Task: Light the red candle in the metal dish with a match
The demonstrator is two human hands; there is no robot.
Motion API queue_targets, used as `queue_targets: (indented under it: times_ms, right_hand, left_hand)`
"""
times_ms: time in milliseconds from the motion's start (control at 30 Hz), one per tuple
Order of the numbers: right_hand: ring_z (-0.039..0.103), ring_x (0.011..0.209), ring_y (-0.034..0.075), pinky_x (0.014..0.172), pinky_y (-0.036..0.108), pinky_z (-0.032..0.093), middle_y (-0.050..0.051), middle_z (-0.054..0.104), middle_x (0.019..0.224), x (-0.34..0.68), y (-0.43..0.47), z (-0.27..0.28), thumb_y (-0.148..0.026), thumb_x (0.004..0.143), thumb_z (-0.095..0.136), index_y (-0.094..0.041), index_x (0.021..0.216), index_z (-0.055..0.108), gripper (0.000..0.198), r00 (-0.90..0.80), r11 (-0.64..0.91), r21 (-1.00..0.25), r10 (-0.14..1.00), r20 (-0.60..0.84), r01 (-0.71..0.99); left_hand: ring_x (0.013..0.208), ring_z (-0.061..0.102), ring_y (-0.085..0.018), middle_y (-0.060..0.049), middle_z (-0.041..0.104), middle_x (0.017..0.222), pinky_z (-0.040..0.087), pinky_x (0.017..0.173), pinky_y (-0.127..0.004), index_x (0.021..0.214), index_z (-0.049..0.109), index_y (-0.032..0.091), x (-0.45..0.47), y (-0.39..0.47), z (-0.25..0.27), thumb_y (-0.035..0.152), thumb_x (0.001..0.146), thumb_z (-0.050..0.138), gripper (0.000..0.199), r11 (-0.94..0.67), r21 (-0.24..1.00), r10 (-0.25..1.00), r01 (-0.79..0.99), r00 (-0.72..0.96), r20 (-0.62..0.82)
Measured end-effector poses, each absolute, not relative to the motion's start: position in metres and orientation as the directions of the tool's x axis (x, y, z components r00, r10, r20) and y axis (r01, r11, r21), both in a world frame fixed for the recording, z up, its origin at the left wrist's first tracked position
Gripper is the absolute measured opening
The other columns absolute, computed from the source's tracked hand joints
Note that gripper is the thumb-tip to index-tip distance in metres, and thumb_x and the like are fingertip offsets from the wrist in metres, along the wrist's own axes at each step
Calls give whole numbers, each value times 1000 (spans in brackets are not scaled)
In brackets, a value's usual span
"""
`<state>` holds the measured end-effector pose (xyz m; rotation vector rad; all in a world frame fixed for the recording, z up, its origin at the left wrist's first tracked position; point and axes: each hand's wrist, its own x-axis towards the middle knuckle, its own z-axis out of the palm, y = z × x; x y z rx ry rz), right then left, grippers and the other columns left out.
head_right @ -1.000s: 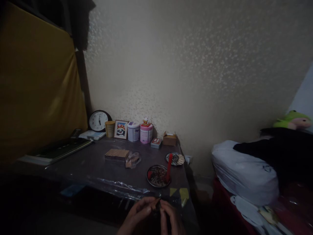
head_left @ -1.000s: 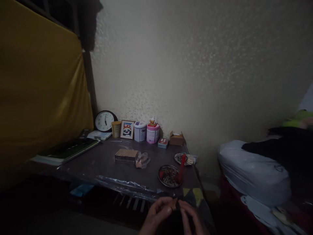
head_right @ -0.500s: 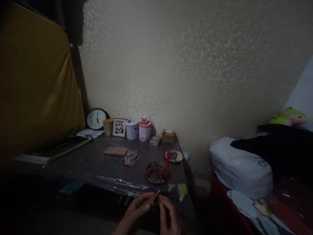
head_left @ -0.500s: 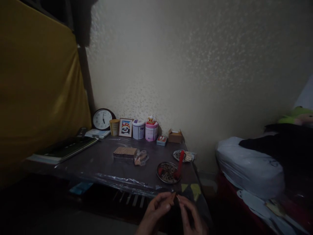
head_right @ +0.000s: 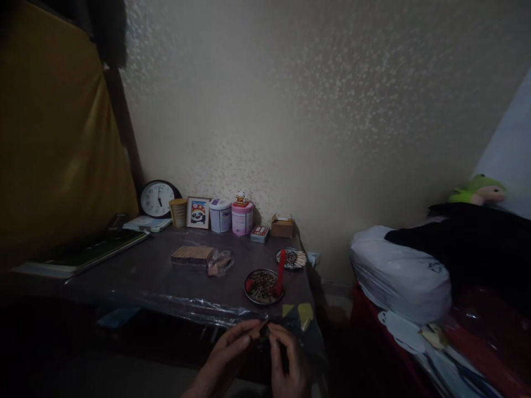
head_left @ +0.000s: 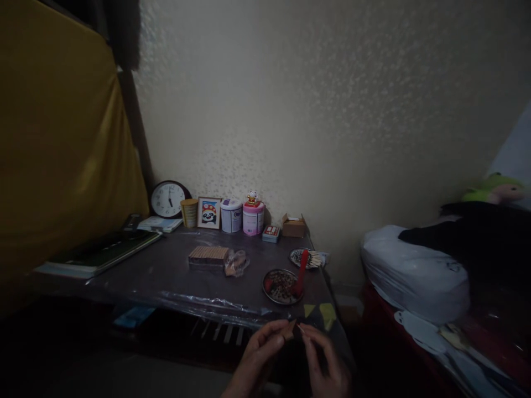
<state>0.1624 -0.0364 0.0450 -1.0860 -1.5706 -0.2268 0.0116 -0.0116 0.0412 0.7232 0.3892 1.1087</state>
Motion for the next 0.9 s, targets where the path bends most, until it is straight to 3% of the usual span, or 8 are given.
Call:
queue_targets:
  times_ms: [900]
  right_hand:
    - [72,72,15,66,19,58,4,74,80,154,-42,60,-24,87,51,-22,87,64,13,146,527,-416,479,866,741]
  left_hand:
    - [91,64,-23,-8,74,97,42,84,-33,95,69,19,11,-12,41,32,63,77,36,237,761,922,-605,387,20]
